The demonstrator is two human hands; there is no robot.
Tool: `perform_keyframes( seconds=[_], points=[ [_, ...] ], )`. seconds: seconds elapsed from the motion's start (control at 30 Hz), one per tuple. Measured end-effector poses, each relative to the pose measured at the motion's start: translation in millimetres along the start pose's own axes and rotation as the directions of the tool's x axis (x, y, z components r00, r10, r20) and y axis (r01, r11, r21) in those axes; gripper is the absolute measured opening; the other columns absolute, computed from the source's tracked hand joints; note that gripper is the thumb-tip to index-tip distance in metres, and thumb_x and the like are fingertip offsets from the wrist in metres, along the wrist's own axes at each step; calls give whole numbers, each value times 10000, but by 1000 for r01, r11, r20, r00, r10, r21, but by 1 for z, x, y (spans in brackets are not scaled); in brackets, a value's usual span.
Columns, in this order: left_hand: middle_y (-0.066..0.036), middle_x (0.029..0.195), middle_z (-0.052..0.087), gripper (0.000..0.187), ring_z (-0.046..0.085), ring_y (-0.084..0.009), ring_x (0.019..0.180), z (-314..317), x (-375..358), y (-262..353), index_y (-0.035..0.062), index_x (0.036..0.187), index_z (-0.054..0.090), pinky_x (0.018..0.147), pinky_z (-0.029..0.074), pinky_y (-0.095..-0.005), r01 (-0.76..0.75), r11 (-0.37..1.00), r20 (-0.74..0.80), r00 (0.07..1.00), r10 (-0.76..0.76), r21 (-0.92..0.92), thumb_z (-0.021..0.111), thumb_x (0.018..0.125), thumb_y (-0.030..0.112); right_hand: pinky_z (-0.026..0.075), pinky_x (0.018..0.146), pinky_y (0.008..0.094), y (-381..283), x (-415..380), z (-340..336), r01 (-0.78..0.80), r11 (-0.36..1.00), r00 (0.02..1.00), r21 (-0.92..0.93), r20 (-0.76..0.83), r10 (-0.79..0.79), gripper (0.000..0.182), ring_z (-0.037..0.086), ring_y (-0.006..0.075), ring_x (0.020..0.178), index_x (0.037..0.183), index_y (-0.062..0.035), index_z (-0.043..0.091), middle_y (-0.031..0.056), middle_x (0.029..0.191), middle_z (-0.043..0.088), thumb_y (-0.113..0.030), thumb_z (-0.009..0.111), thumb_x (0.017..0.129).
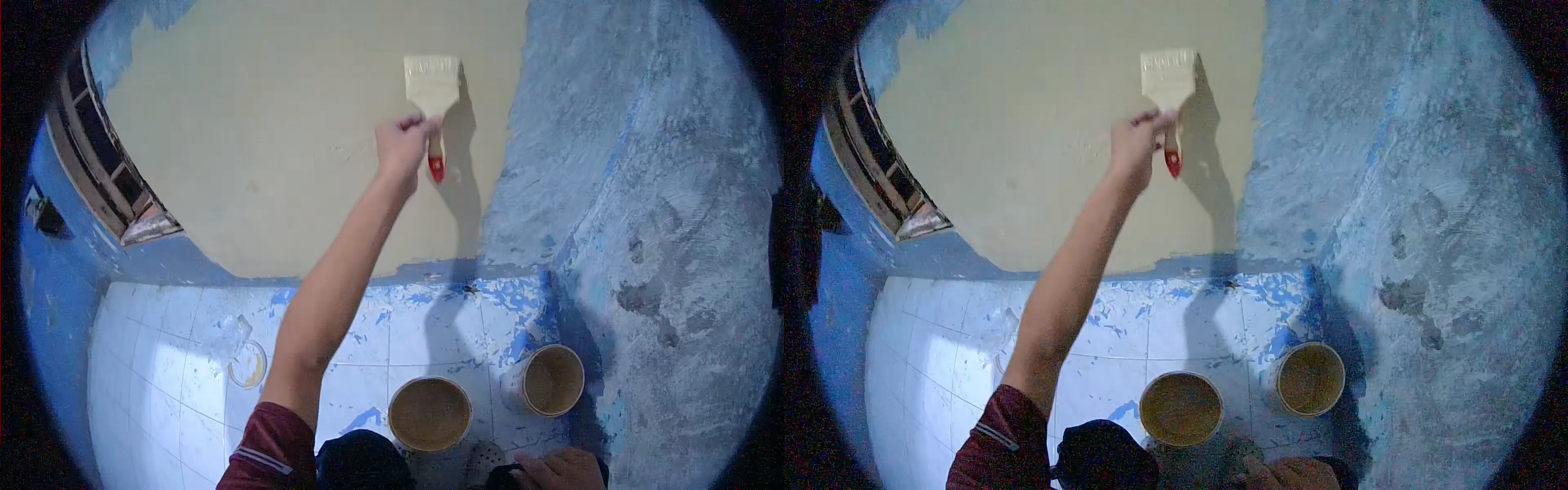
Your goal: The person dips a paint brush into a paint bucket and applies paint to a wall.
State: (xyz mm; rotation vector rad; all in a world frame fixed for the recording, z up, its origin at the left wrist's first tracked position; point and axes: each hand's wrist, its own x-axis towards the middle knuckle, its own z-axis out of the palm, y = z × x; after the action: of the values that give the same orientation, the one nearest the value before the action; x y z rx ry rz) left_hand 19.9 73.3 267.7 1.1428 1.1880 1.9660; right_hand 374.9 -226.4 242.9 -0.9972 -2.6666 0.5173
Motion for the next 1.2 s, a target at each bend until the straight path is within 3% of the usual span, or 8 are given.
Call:
perform_keyframes(
  seconds=[0.17, 0.4, 0.53, 0.73, 0.93, 1.0, 1.13, 1.2],
  points=[
    [-25, 768, 625, 94, 542, -112, 715, -49, -47, -110, 24, 773, 645, 647, 422, -299, 138, 981, 26, 989, -142, 135, 686, 821, 94, 463, 570, 391, -3, 4, 4, -7, 1000, 990, -12, -144, 5, 212, 588, 277, 632, 1002, -60, 671, 102, 705, 590, -111, 708, 800],
    [36, 593, 455, 257, 387, -63, 577, -96, -131, -256, 46, 613, 532, 514, 325, -260, 312, 934, -57, 950, -307, 175, 708, 795, 88, 470, 560, 418, -9, -4, -4, -255, 966, 967, -48, -7, 255, 192, 577, 296, 596, 984, -23, 676, 125, 716, 601, -58, 691, 796],
    [32, 571, 458, 274, 382, -57, 562, -123, -175, -356, 37, 598, 522, 490, 329, -269, 478, 870, -78, 878, -471, 122, 726, 775, 84, 481, 572, 423, 7, -23, 1, -101, 947, 993, -303, 34, 117, 161, 593, 316, 628, 964, -16, 677, 146, 765, 626, -63, 669, 811],
    [40, 580, 519, 232, 428, -53, 563, -129, -227, -407, 11, 608, 608, 451, 334, -294, 471, 858, -124, 882, -455, 204, 637, 824, 94, 488, 638, 429, -4, -12, -3, -279, 933, 960, -229, -64, 271, 128, 610, 330, 710, 913, -14, 672, 148, 808, 640, -104, 663, 823],
    [-5, 733, 624, 156, 520, -79, 660, -95, -179, -249, 28, 699, 645, 568, 406, -262, 458, 871, 115, 869, -481, 177, 693, 830, 99, 464, 600, 415, 6, -11, 2, -45, 993, 993, -108, -110, 33, 191, 583, 319, 685, 971, -41, 640, 118, 747, 583, -115, 677, 800],
    [3, 740, 622, 150, 524, -72, 701, -73, -130, -175, 32, 704, 642, 613, 413, -246, 236, 915, 183, 934, -307, 328, 703, 820, 106, 456, 595, 413, 10, -3, 0, 74, 995, 997, -61, 39, -72, 165, 583, 309, 699, 920, -65, 606, 104, 742, 562, -121, 682, 784],
    [54, 619, 443, 261, 379, -45, 612, -4, -42, -20, 30, 630, 557, 516, 318, -261, -79, 987, 168, 984, 55, 141, 699, 826, 126, 460, 631, 420, 12, 7, 8, 85, 996, 994, -8, 71, -84, 124, 587, 300, 726, 843, -70, 576, 99, 745, 560, -139, 666, 793],
    [27, 669, 514, 201, 439, -57, 652, 28, -4, 49, 3, 689, 597, 557, 368, -260, -172, 985, 201, 965, 166, 12, 690, 832, 109, 467, 673, 420, 16, 11, 11, 139, 990, 989, 17, 41, -140, 113, 593, 296, 753, 839, -71, 576, 91, 763, 571, -152, 645, 801]
  ],
)
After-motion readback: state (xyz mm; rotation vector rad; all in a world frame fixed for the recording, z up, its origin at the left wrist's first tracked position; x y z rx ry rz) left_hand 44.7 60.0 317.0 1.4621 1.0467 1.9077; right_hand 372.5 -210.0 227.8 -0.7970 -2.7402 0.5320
